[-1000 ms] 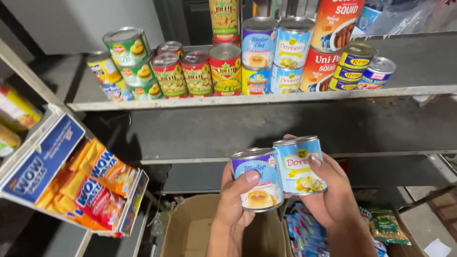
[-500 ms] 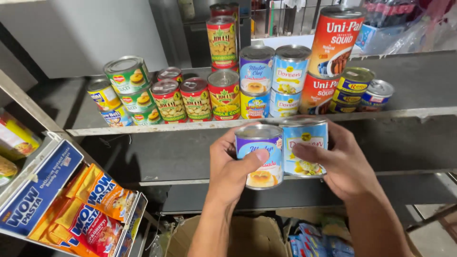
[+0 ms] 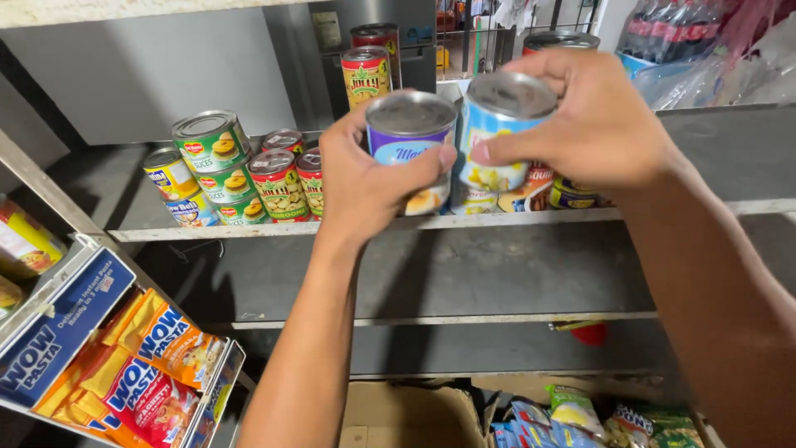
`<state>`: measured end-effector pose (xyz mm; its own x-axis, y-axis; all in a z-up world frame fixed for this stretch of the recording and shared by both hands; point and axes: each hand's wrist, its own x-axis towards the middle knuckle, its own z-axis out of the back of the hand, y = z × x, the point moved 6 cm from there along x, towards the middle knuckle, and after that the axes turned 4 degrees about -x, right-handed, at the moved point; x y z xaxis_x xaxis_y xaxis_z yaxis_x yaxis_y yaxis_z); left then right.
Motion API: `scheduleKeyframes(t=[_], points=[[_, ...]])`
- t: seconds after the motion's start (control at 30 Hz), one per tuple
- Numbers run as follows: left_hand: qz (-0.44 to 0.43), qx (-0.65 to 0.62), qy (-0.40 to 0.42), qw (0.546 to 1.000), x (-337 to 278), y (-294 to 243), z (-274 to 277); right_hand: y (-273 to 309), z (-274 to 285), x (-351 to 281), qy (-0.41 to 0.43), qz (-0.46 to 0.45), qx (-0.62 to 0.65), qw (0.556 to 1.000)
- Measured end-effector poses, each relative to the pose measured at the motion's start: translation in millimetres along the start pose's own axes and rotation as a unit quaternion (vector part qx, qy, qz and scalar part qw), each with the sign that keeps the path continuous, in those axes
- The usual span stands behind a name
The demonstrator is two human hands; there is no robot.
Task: Organizing various canned food items on a shelf in a pantry or storage area.
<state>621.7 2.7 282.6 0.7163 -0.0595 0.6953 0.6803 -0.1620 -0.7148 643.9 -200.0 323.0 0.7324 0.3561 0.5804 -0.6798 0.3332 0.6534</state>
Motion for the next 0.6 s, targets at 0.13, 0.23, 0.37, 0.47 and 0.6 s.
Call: scheduleKeyframes(t=[0.13,0.23,0.37,0.47,0.6], points=[[-0.080,0.080,-0.028,0.993,17,0,8,11,8,16,-0.035,0.018,-0.015,0.999],[-0.104,0.125,-0.044,0.986,23,5,12,8,15,26,-0.082,0.053,-0.140,0.985],[-0.113,0.088,-0.075,0.987,33,8,20,6,15,29,-0.103,0.051,-0.161,0.980],[-0.114,0.079,-0.083,0.987,38,12,23,-6,16,33,-0.137,0.089,-0.214,0.963],[-0.106,0.042,-0.075,0.991,50,16,25,-2,13,39,-0.147,0.109,-0.273,0.944]])
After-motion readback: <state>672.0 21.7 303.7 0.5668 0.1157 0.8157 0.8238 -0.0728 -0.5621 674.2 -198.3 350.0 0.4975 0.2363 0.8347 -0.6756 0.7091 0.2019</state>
